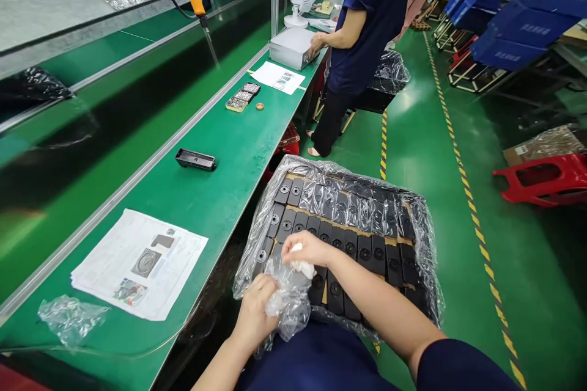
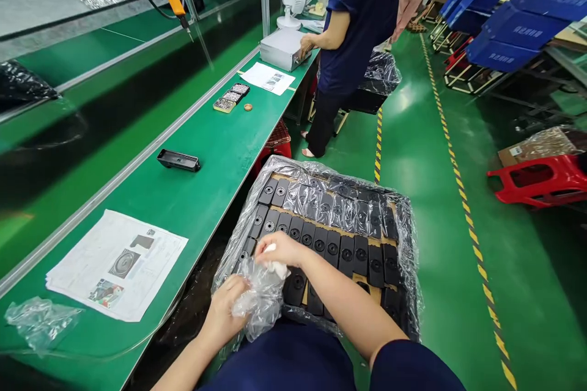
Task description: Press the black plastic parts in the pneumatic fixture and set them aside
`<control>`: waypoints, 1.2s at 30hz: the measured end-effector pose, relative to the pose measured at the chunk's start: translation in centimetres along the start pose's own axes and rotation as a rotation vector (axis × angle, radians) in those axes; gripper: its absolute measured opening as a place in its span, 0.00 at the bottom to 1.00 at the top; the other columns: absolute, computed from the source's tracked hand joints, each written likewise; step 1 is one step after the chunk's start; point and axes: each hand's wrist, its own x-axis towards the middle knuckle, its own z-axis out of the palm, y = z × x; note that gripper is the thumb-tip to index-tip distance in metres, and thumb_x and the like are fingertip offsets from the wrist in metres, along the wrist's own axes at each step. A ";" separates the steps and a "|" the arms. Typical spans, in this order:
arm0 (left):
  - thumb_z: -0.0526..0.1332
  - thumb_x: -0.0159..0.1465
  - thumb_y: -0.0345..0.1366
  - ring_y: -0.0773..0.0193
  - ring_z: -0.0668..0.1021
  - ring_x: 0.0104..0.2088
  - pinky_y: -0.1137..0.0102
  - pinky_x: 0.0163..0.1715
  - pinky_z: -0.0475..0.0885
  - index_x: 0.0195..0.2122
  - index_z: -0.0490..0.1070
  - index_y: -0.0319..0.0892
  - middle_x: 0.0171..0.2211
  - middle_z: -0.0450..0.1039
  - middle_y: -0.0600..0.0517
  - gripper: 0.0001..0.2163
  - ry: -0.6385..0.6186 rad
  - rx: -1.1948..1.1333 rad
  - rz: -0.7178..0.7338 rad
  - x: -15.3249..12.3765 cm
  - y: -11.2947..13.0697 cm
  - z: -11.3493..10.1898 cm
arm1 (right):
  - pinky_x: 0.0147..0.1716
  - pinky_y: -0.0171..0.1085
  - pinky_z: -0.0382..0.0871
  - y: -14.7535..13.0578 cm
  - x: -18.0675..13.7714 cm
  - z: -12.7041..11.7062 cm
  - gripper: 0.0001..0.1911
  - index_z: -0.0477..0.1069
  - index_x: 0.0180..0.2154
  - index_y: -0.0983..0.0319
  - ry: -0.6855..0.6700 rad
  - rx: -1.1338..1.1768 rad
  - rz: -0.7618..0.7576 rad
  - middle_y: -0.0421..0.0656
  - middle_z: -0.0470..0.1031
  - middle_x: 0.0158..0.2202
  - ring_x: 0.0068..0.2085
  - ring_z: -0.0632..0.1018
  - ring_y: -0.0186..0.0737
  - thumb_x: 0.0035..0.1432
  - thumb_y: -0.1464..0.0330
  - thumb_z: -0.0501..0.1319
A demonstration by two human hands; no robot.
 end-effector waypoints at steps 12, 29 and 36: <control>0.56 0.56 0.29 0.64 0.72 0.27 0.70 0.26 0.69 0.26 0.62 0.43 0.25 0.66 0.53 0.04 -0.028 -0.050 -0.276 -2.4 0.2 -1.4 | 0.36 0.38 0.65 2.9 13.5 -4.5 0.12 0.69 0.40 0.62 0.483 -0.562 0.381 0.50 0.77 0.38 0.41 0.77 0.45 0.64 0.60 0.56; 0.58 0.57 0.33 0.63 0.72 0.24 0.67 0.24 0.70 0.26 0.62 0.45 0.24 0.65 0.54 0.05 0.048 -0.032 -0.393 -2.5 -0.8 -2.6 | 0.38 0.38 0.66 8.3 8.6 -4.6 0.12 0.69 0.46 0.62 0.425 -0.883 0.252 0.53 0.67 0.49 0.45 0.74 0.44 0.64 0.75 0.51; 0.58 0.56 0.33 0.65 0.70 0.22 0.69 0.21 0.68 0.26 0.62 0.46 0.22 0.63 0.55 0.05 0.080 -0.025 -0.404 -3.2 -0.8 -2.2 | 0.37 0.37 0.66 8.7 6.9 -3.6 0.16 0.68 0.47 0.64 0.541 -0.889 0.331 0.53 0.65 0.51 0.43 0.75 0.42 0.68 0.70 0.45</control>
